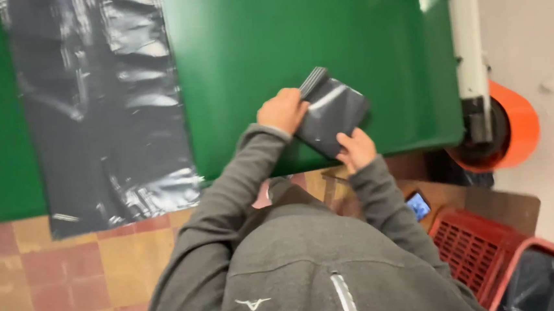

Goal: Folding plastic bags and placing them into a storage basket in a manufacturing facility.

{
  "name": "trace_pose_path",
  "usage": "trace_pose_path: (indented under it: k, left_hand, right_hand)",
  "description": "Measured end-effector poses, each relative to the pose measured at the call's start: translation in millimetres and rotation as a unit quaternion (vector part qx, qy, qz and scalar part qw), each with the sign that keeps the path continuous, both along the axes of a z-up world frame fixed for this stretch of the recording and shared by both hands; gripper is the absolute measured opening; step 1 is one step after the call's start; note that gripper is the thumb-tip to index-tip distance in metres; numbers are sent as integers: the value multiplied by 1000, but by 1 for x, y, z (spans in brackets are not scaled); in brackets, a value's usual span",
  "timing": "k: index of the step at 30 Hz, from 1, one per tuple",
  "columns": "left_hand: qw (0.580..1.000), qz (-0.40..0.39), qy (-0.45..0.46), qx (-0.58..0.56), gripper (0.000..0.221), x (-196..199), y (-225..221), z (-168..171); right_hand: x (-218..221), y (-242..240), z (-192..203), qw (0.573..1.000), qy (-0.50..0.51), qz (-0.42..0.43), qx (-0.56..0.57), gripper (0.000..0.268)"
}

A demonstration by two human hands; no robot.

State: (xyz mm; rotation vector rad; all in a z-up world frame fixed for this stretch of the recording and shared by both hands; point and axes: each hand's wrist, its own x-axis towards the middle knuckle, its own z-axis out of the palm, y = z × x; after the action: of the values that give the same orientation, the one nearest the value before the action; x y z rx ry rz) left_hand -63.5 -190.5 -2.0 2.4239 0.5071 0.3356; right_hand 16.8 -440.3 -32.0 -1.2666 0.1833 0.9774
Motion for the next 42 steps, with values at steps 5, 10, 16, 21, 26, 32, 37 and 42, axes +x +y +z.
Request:
trace_pose_path:
  k: [5,10,16,21,26,32,37,42]
  left_hand:
    - [995,29,-66,71,47,-107,39,64]
    - [985,-22,-107,133,82,-294,86,83]
    - [964,37,78,252,92,-442,149,30]
    - [933,94,81,337,62,-499,203,23]
    - [970,33,-11,242,37,-507,232,41]
    - [988,40,-37,-147,23,-467,294,104]
    - [878,37,-168,-446,49,-378,420,38]
    - [664,-41,-261,-700,79,-259,536,-47]
  right_hand:
    - [-61,49,100,826,-520,10,-217,62]
    - [-190,165,135,590,-750,275,-120,71]
    - [-279,231,53,419,-819,392,2,89]
    - [-284,253,55,298,-881,355,-92,80]
    - [-278,272,97,439,-832,335,46,50]
    - [-207,270,93,663,-573,479,-50,47]
    - [-124,353,100,826,-468,313,29,20]
    - [-17,470,73,822,-511,250,-33,12]
